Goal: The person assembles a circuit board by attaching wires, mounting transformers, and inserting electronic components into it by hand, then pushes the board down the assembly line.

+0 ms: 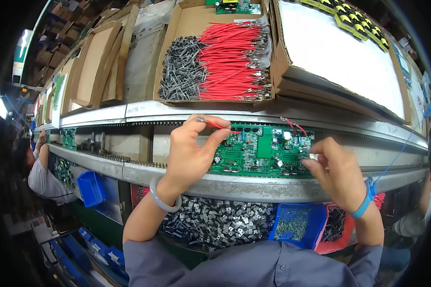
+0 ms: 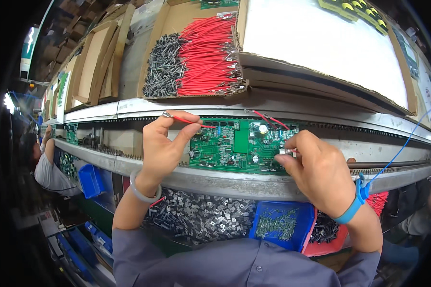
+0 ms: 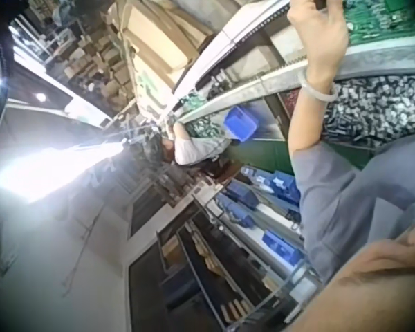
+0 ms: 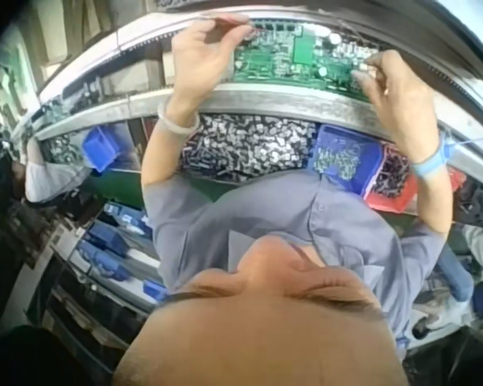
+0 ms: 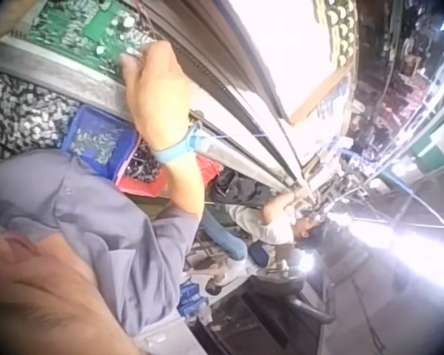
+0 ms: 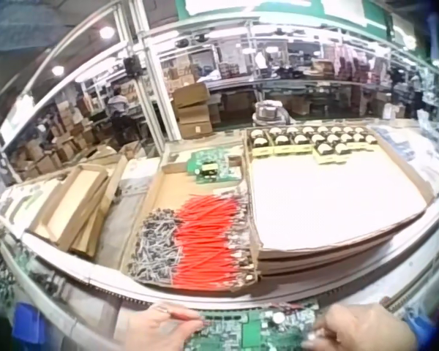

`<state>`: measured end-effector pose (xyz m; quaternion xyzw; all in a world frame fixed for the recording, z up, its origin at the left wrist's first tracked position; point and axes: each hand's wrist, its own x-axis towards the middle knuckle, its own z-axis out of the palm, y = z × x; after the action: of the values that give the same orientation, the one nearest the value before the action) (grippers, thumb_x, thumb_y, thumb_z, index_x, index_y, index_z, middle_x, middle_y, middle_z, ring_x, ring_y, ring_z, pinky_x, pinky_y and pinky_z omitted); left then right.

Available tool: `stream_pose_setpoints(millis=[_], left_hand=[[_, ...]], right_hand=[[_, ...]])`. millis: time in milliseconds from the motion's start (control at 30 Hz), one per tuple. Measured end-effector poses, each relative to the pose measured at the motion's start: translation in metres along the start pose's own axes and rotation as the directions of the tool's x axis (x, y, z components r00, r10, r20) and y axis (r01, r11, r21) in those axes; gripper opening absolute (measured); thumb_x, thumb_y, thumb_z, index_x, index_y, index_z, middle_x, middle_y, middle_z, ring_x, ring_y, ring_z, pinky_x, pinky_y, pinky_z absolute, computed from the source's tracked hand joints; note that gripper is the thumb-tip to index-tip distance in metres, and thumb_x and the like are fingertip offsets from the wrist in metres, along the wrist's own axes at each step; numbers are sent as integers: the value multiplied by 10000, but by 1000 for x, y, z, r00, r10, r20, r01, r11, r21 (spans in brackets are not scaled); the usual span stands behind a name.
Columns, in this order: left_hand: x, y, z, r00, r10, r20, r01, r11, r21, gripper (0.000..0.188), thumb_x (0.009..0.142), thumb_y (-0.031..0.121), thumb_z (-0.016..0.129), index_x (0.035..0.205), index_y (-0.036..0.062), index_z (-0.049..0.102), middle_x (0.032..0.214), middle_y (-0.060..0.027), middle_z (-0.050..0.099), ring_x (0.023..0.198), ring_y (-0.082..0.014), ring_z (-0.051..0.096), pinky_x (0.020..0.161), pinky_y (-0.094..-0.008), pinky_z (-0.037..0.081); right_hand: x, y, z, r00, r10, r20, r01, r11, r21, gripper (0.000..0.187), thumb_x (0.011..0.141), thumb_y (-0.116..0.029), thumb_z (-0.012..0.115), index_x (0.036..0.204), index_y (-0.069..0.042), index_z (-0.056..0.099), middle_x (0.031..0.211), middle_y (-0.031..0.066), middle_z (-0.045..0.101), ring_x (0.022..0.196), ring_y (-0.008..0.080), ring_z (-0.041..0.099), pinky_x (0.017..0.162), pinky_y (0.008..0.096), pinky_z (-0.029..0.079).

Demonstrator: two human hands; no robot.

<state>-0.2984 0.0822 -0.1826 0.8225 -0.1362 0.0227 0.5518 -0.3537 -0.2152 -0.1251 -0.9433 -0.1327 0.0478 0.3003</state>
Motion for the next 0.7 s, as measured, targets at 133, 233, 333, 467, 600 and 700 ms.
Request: stream_pose_setpoints(millis=[133, 233, 333, 467, 600, 700], left_hand=[[1, -2, 1, 1000, -14, 5, 14, 1000, 16, 108, 932, 1, 755, 1034, -31, 747, 981, -80, 769, 909, -130, 705, 859, -278, 551], [1, -2, -1, 1000, 4, 7, -4, 998, 57, 99, 933, 1, 753, 1027, -29, 747, 979, -78, 767, 910, -130, 705, 854, -276, 552], [1, -3, -2, 999, 45, 8, -45, 996, 79, 96, 934, -4, 746, 1027, -26, 747, 972, -81, 762, 913, -132, 701, 851, -278, 552], [3, 1, -3, 990, 138, 34, -142, 969, 204, 92, 896, 18, 774, 980, -16, 758, 965, -96, 760, 911, -181, 699, 856, -314, 534], [9, 8, 3, 987, 154, 51, -162, 949, 271, 117, 855, 64, 810, 932, -14, 766, 967, -111, 758, 921, -233, 692, 874, -331, 508], [13, 6, 3, 997, 71, 21, -74, 944, 322, 172, 856, 95, 822, 978, -11, 765, 985, -119, 747, 949, -253, 690, 889, -351, 513]], right_hand=[[0, 2, 4, 982, -176, -74, 176, 984, -4, 107, 937, -23, 696, 1003, -3, 615, 816, 186, 648, 703, 403, 645, 641, 470, 508], [-3, 1, 1, 984, -179, -20, 180, 984, 14, 122, 942, -8, 677, 1053, 6, 626, 845, 187, 638, 728, 404, 647, 661, 484, 511], [-6, 1, 3, 988, -154, -15, 155, 984, 85, 148, 946, -10, 673, 1089, 5, 638, 875, 190, 616, 748, 410, 642, 662, 484, 508], [-10, -7, 1, 999, 38, 14, -40, 976, 212, 146, 946, -21, 679, 1088, -6, 650, 885, 190, 594, 777, 404, 628, 676, 468, 496], [5, -14, -4, 958, -287, -10, 286, 951, 120, 153, 912, -20, 729, 1050, -23, 663, 895, 171, 586, 792, 376, 606, 703, 445, 480], [13, -23, 7, 910, -408, -78, 411, 911, 27, 180, 877, 1, 762, 1024, -18, 659, 917, 151, 576, 790, 349, 610, 697, 432, 487]])
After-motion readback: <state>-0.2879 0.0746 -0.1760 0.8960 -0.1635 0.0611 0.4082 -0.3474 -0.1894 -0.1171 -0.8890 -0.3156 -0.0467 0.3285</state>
